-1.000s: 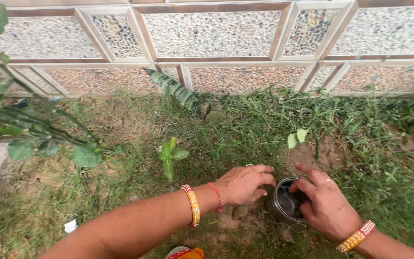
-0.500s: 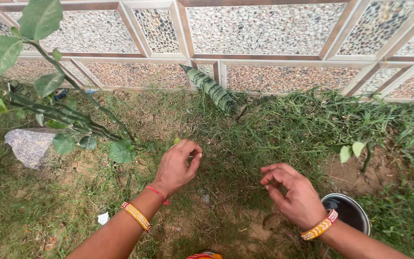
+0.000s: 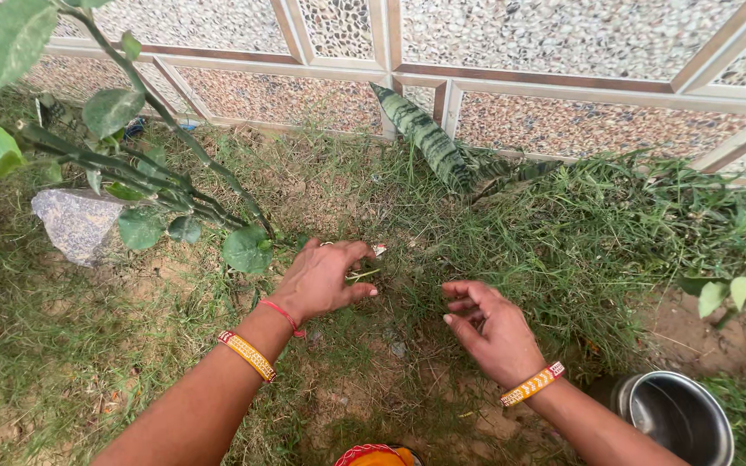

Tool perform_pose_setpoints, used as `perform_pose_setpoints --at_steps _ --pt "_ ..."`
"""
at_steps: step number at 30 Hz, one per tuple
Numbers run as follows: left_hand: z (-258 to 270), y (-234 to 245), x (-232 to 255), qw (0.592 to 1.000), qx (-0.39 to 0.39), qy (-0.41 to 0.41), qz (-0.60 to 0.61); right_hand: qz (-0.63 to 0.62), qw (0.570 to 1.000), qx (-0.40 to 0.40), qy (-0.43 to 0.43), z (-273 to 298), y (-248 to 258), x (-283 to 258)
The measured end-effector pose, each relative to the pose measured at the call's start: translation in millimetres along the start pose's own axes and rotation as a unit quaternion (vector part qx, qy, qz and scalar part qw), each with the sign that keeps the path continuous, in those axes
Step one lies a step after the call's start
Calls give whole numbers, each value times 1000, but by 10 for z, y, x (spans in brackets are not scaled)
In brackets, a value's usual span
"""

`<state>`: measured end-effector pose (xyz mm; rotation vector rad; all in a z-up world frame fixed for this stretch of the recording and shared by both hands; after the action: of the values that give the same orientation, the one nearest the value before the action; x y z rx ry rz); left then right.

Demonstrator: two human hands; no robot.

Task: The person removes weeds and dry grass from around the base of a small green plant in a garden patch by hand. They place the uprooted grass aside and pat the soil around the plant to finish.

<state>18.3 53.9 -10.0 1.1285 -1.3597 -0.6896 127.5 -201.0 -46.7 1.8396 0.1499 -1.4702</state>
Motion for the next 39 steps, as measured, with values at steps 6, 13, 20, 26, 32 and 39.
perform_pose_setpoints --at_steps 6,13,20,26,32,39 --pt "-27 -77 41 989 -84 94 79 -36 995 15 -96 -146 -402 -87" --pt "-80 -106 -255 878 -47 204 430 -106 989 103 26 -386 -939 96" --pt "-123 -134 -634 898 84 180 392 -199 972 73 -100 -461 -970 318" --pt "-75 -250 -301 994 24 46 95 -290 938 133 -136 -466 -740 485" --pt "-186 109 -38 986 95 84 107 -337 920 168 -110 -428 -421 454" --pt "-533 744 801 994 -39 -97 18 -302 936 151 -104 -308 105 95"
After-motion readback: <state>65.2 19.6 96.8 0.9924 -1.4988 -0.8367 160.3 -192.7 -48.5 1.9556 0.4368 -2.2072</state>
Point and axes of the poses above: each hand's wrist, its own z-axis away from the middle knuckle, its own y-axis out of the back of the hand, x = y × z, the point moved 2 cm from there along -z, towards the middle knuckle, and after that the axes turned 12 degrees about x, right-handed, at the moved point
